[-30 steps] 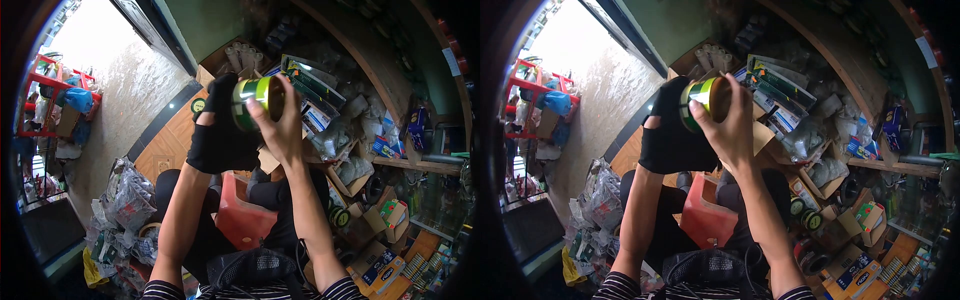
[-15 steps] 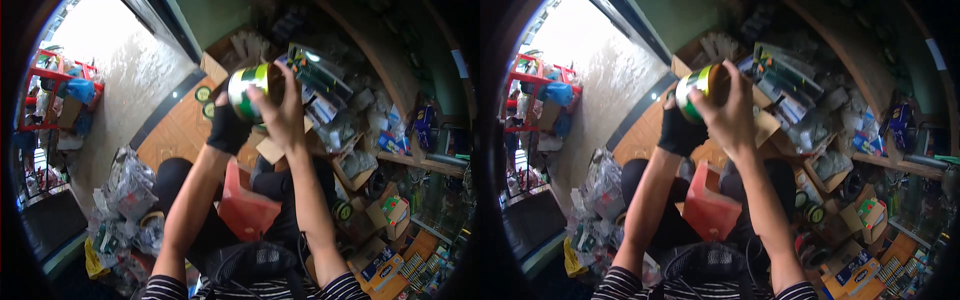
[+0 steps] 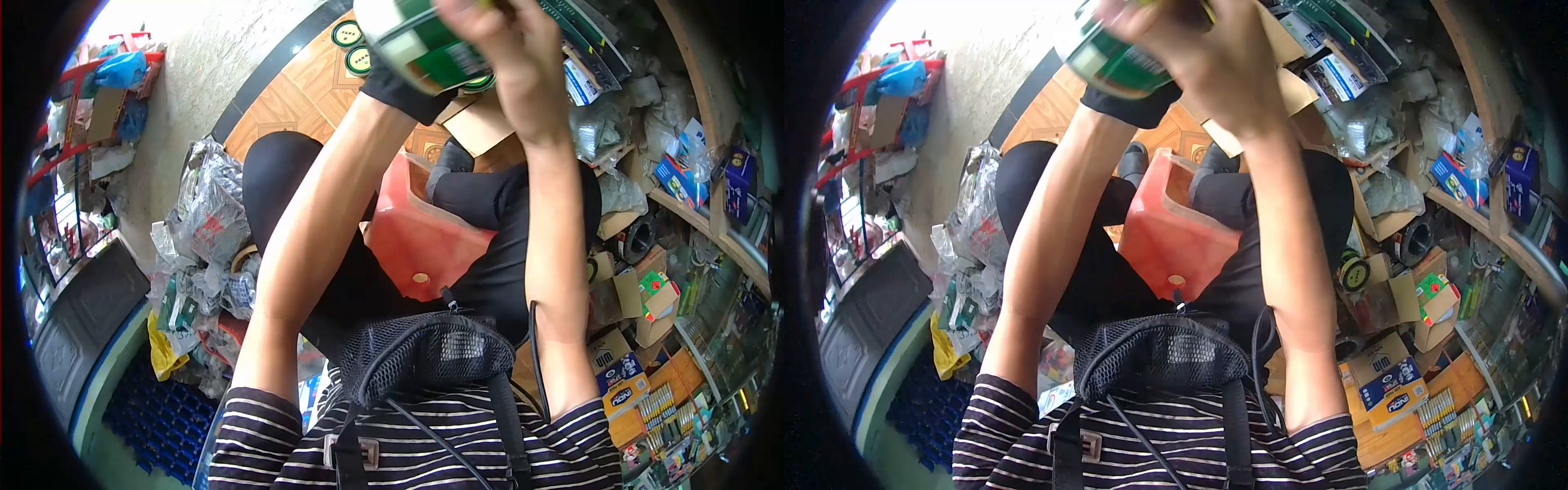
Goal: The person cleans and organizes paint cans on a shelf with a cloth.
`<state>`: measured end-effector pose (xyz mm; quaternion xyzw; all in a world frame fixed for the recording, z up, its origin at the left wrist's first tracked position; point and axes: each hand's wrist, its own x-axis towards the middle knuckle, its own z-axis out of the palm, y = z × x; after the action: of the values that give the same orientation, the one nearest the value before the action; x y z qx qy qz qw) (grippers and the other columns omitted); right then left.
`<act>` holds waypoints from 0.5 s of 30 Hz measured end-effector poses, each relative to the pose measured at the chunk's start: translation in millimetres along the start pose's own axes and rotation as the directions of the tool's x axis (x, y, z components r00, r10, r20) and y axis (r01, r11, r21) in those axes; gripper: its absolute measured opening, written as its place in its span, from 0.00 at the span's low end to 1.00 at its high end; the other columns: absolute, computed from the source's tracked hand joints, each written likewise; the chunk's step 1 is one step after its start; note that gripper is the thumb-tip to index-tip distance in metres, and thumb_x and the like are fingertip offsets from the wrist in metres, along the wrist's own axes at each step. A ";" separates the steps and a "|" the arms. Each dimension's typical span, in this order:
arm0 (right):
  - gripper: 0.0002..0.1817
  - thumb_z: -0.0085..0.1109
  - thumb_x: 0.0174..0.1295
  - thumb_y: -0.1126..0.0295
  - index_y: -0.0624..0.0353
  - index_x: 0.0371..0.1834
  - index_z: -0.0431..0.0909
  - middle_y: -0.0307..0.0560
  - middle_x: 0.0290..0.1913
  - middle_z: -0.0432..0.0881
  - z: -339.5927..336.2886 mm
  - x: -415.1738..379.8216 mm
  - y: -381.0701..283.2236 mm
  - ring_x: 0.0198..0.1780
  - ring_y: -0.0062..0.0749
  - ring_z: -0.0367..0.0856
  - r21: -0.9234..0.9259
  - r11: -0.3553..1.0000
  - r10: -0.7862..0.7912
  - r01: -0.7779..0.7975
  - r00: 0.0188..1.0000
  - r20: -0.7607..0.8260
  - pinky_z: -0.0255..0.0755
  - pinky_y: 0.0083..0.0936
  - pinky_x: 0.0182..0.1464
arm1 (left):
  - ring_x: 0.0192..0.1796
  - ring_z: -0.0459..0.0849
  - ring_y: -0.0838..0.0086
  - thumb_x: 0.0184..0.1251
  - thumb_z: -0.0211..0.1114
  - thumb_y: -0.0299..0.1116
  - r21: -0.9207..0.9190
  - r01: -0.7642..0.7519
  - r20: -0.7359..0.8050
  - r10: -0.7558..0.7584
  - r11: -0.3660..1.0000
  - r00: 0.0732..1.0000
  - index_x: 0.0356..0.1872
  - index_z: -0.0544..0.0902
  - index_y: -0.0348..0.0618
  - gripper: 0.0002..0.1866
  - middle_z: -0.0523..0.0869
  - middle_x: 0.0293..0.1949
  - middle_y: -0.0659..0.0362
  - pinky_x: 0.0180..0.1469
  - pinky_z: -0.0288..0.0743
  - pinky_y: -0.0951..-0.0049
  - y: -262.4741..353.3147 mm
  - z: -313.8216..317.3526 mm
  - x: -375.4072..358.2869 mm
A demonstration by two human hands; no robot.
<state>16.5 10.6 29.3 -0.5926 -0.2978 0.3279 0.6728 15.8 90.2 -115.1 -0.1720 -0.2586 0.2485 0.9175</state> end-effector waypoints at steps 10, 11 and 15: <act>0.41 0.54 0.79 0.46 0.71 0.79 0.59 0.62 0.64 0.80 -33.1 10.2 49.2 0.67 0.41 0.78 -0.479 0.860 -0.303 0.177 0.932 -0.200 0.66 0.32 0.72 | 0.57 0.89 0.63 0.79 0.54 0.41 0.731 0.304 -0.425 0.059 0.610 0.903 0.65 0.79 0.35 0.24 0.88 0.59 0.49 0.61 0.85 0.57 44.4 67.8 5.3; 0.41 0.58 0.77 0.46 0.70 0.77 0.61 0.60 0.64 0.79 -33.3 11.6 52.8 0.65 0.40 0.78 -0.464 0.872 -0.275 0.158 0.941 -0.196 0.67 0.33 0.71 | 0.57 0.88 0.66 0.82 0.52 0.39 0.709 0.318 -0.520 0.163 0.629 0.838 0.65 0.80 0.33 0.22 0.88 0.58 0.51 0.62 0.82 0.64 27.8 85.4 7.1; 0.23 0.69 0.71 0.58 0.65 0.59 0.81 0.46 0.51 0.88 -24.5 10.8 51.1 0.51 0.26 0.86 -0.248 0.965 -0.147 0.083 0.957 -0.251 0.77 0.25 0.59 | 0.66 0.83 0.66 0.83 0.52 0.42 0.994 0.093 -0.101 0.136 0.065 0.985 0.72 0.75 0.32 0.27 0.85 0.65 0.52 0.72 0.73 0.68 28.5 86.6 1.1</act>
<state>37.9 8.7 -24.2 -0.6883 -0.2753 0.1675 0.6500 -42.4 130.3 -57.4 0.4777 0.0619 0.3563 0.8006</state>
